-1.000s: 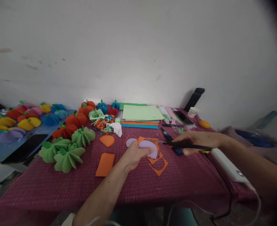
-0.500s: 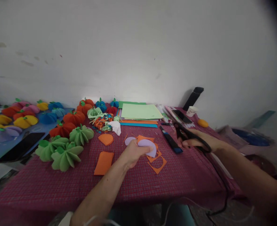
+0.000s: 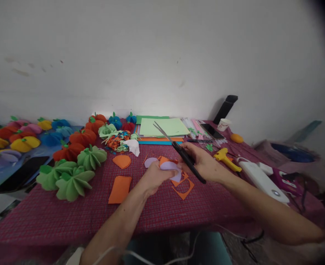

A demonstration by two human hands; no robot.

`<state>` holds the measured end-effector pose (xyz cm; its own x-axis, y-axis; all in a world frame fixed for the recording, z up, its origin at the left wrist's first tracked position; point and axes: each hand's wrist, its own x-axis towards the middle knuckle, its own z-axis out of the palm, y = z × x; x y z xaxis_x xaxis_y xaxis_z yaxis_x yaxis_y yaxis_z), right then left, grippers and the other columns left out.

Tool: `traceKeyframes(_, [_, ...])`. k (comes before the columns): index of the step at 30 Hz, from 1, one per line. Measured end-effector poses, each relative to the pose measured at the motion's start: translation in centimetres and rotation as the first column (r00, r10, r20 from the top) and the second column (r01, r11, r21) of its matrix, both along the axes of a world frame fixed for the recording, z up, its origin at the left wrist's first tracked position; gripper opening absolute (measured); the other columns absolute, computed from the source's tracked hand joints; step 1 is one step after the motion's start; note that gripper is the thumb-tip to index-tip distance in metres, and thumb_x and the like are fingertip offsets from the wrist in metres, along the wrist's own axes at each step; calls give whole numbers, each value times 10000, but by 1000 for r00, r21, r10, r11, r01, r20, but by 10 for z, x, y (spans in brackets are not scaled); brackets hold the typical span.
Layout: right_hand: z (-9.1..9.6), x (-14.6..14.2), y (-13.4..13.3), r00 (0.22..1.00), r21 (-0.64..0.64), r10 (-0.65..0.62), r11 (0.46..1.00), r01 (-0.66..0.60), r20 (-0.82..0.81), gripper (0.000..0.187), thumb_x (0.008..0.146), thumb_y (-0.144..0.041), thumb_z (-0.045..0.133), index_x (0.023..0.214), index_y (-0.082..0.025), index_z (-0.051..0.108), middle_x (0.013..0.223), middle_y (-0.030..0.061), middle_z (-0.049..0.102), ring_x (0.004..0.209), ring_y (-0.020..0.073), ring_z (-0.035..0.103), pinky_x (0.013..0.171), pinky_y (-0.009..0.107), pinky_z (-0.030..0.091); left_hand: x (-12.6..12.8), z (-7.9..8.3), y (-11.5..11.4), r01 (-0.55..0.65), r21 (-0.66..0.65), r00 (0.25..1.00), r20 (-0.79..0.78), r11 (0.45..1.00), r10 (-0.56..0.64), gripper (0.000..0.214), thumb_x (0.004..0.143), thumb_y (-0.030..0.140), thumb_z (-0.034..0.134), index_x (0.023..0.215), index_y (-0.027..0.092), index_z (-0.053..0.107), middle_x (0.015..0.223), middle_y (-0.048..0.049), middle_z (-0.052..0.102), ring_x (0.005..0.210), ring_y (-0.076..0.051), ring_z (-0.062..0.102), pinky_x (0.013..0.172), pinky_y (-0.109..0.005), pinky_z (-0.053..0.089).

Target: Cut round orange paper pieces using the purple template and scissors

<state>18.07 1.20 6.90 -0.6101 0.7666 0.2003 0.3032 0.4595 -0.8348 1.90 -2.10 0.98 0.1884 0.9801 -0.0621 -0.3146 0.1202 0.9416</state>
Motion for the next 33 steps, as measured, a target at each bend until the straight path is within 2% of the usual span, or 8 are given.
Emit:
traceKeyframes(5, [-5, 5, 4, 998, -91, 39, 995, -43, -46, 362, 691, -149, 621, 995, -173, 426, 774, -8, 523, 671, 116, 521, 600, 248, 443, 0, 0, 0, 4, 11, 1000, -3, 1000, -4, 103, 584, 117, 655, 681, 125, 623, 635, 2, 605, 572, -99, 530, 606, -238, 414])
traceKeyframes(11, [-14, 1, 7, 995, -185, 74, 979, -85, -66, 405, 673, -202, 666, 996, -164, 425, 817, 16, 541, 714, 122, 531, 617, 254, 449, 2, -3, 0, 29, 13, 999, -32, 999, -29, 94, 578, 127, 659, 657, 122, 608, 637, 3, 591, 582, -96, 525, 615, -235, 411])
traceKeyframes(18, [-17, -10, 12, 995, -127, 98, 987, -101, -30, 355, 685, -216, 656, 974, -150, 459, 721, -34, 448, 615, 83, 421, 538, 214, 371, 3, -7, 1, 49, 47, 992, -118, 998, -43, 128, 578, 142, 652, 687, 130, 585, 625, 25, 548, 574, -85, 489, 585, -222, 373])
traceKeyframes(27, [-16, -12, 15, 981, -187, 189, 963, -192, -36, 324, 683, -225, 641, 954, -150, 479, 901, 42, 562, 785, 142, 528, 696, 281, 445, 5, -10, 1, 87, 64, 973, -222, 994, -71, 80, 587, 152, 619, 629, 125, 557, 576, 42, 485, 511, -60, 402, 507, -203, 301])
traceKeyframes(33, [-20, -9, 16, 987, -175, 145, 972, -156, -73, 318, 662, -193, 649, 928, -154, 479, 807, 0, 536, 705, 113, 504, 618, 238, 422, 3, -8, 1, 39, 45, 977, -212, 998, -29, 150, 578, 184, 675, 692, 118, 603, 602, 18, 552, 543, -87, 467, 540, -214, 354])
